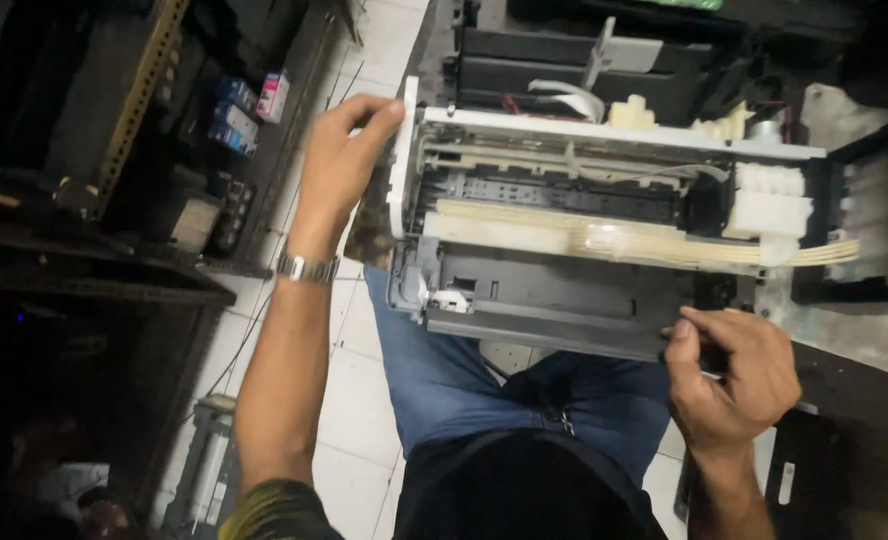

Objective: Disassembling a printer to remove internal components including the circuit board and power supply unit.

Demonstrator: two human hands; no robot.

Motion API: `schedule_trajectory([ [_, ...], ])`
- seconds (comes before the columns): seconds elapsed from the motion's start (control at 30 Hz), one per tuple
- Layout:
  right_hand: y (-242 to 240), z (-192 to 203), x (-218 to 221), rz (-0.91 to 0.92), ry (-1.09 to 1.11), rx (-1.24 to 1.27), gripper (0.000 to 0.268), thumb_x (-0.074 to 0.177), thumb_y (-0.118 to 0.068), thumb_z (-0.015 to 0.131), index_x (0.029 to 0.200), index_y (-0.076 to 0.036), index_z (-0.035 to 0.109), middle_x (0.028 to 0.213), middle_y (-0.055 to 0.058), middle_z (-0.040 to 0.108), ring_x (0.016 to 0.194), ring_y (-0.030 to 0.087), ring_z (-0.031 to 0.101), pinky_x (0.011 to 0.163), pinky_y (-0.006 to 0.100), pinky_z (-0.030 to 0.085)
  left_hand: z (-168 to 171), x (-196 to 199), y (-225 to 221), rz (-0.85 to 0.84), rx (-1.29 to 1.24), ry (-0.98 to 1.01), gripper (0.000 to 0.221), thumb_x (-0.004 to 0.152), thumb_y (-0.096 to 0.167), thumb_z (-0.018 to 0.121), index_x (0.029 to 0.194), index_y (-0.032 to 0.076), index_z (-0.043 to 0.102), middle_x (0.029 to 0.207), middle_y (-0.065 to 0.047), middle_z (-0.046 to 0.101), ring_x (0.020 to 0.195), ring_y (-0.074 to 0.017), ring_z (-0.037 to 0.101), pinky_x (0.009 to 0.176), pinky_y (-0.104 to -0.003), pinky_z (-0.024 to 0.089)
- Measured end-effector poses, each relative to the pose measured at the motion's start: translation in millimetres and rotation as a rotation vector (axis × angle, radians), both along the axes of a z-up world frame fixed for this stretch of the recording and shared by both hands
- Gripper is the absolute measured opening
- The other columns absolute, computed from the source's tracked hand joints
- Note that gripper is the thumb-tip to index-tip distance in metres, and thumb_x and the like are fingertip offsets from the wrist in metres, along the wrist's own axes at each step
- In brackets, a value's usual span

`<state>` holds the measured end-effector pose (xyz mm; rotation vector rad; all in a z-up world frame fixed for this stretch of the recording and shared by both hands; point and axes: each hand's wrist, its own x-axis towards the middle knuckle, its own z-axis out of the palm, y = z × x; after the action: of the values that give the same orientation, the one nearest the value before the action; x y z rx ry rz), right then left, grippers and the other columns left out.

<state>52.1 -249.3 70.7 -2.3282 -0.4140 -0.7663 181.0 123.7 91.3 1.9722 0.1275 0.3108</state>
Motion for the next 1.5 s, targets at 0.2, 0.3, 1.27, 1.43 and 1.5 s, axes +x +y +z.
schedule_trajectory([
  [0.2,-11.0,-13.3,1.0,0.001,0.001,-0.028,0.01,0.095,0.014,0.075,0.104,0.013,0.075,0.097,0.022,0.068,0.086,0.031,0.058,0.086,0.042,0.046,-7.6,9.2,-1.3,-0.063,-0.068,-0.059,0.017,0.094,0.018,0.068,0.098,0.004,0.075,0.08,0.002,0.066,0.072,-0.0061,0.055,0.068,-0.019,0.045],
  [0.3,-15.2,-17.4,1.0,0.003,-0.03,-0.064,0.009,0.098,0.013,0.076,0.107,0.014,0.075,0.097,0.023,0.068,0.086,0.032,0.057,0.085,0.042,0.046,-16.6,11.8,0.6,-0.086,-0.082,-0.159,0.011,0.093,0.013,0.07,0.096,0.003,0.074,0.081,0.001,0.065,0.073,-0.0069,0.056,0.069,-0.02,0.045],
  [1.27,-20.1,-27.9,1.8,0.011,-0.06,-0.06,0.01,0.097,0.012,0.075,0.107,0.014,0.075,0.095,0.022,0.068,0.084,0.03,0.055,0.082,0.041,0.044,-20.5,7.1,-16.5,0.097,0.261,-0.562,0.01,0.09,0.014,0.07,0.086,0.005,0.068,0.095,-0.004,0.067,0.106,-0.0225,0.054,0.094,-0.038,0.045],
  [1.43,-30.3,-42.6,5.6,0.01,-0.082,-0.082,0.007,0.098,0.01,0.076,0.105,0.011,0.075,0.094,0.019,0.068,0.081,0.027,0.054,0.078,0.039,0.044,-17.3,3.1,-17.3,0.089,0.254,-0.573,0.009,0.09,0.012,0.069,0.089,0.004,0.068,0.097,-0.005,0.067,0.106,-0.0231,0.055,0.093,-0.038,0.045],
  [1.5,-31.5,-43.0,5.9,0.022,-0.08,-0.082,0.005,0.1,0.008,0.076,0.104,0.01,0.074,0.091,0.017,0.067,0.077,0.024,0.052,0.073,0.037,0.041,-17.1,2.4,-17.0,0.08,0.251,-0.578,0.01,0.092,0.014,0.069,0.089,0.004,0.068,0.096,-0.004,0.067,0.106,-0.0228,0.054,0.092,-0.038,0.045],
])
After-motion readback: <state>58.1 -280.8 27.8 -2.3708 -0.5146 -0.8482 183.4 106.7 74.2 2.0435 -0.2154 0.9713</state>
